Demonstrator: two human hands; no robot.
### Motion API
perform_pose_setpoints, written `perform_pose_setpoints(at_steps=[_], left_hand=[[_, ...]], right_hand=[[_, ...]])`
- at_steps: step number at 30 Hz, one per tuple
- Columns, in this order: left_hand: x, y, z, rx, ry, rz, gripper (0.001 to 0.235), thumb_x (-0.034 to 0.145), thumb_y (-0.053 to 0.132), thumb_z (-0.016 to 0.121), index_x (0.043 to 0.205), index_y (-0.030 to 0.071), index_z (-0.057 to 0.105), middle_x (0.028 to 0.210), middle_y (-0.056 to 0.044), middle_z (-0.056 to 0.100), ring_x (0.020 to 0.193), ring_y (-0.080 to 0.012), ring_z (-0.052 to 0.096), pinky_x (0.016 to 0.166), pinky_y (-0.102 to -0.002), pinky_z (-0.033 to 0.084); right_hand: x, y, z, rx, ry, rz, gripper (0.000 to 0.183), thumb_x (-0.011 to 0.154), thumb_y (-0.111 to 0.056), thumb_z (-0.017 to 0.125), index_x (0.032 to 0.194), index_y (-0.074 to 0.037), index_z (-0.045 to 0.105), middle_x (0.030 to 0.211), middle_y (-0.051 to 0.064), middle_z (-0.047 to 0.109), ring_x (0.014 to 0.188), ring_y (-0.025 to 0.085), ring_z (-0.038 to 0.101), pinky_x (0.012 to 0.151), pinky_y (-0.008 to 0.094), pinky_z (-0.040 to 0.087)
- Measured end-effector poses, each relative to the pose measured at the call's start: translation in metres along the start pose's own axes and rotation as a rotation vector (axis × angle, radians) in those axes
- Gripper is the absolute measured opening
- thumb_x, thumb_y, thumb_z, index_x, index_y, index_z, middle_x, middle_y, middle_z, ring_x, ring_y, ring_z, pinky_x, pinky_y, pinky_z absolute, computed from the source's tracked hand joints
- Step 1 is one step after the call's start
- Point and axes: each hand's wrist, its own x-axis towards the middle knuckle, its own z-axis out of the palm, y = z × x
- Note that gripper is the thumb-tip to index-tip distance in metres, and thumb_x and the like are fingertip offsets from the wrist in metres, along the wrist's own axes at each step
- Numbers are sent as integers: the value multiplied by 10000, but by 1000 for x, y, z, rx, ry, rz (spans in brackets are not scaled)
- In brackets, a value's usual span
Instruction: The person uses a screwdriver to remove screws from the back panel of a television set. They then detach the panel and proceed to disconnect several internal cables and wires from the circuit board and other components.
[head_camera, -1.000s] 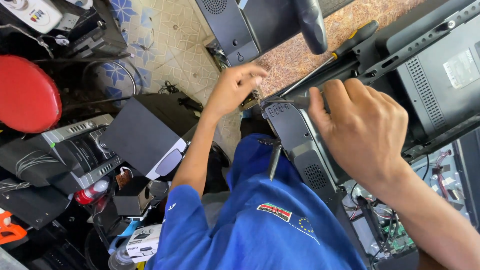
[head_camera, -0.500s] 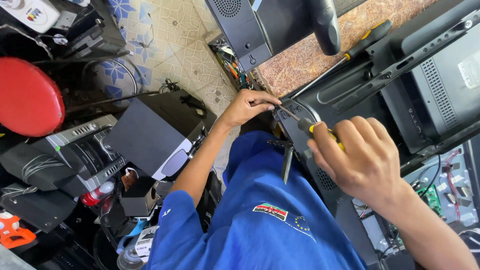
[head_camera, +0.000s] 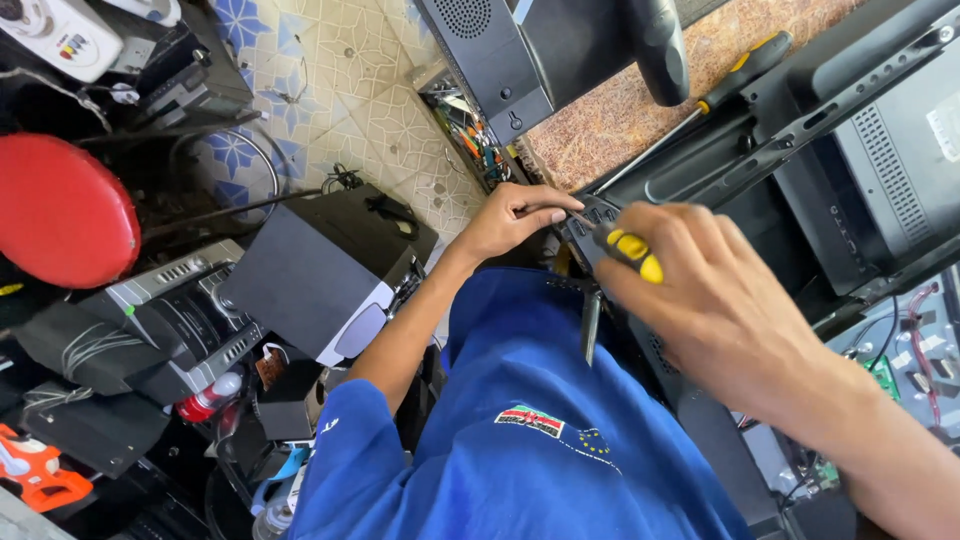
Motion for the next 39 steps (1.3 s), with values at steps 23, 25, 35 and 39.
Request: perform_pose_setpoints(at_steps=[23,25,35,39], left_hand=[[12,55,26,267,46,295,100,914,22,616,875,70,694,761,45,611,681,-69,466,611,-264,367],[13,52,36,280,257,203,532,839,58,771,647,193,293,559,94,278,556,-42,247,533,-277,216],[12,47,35,429,243,412,487,850,-16,682,692,163,257,603,64,219,593,-88,193,556,-296,196],[15,51,25,502,43,240,333,872,412,728,1019,151,582,645,73,317,607,-82,276,570,-288,294]], right_hand=[[6,-17,7,13,369,9,343,877,61,575,1207,-32,571,1337,209,562,1222,385,537,831,440,454],[3,-21,14,-230,373,130,630,1054,-598,624,1419,-96,515,1354,174,567,947,266,611,751,360,521],[-3,-38,31,-163,499,191,541,861,-158,607,1385,-44,536,1336,226,539,1025,351,579,793,414,483],[-4,-38,36,-86,551,231,305,1012,-193,649,1240,-22,543,1083,139,504,791,259,573,681,346,508]])
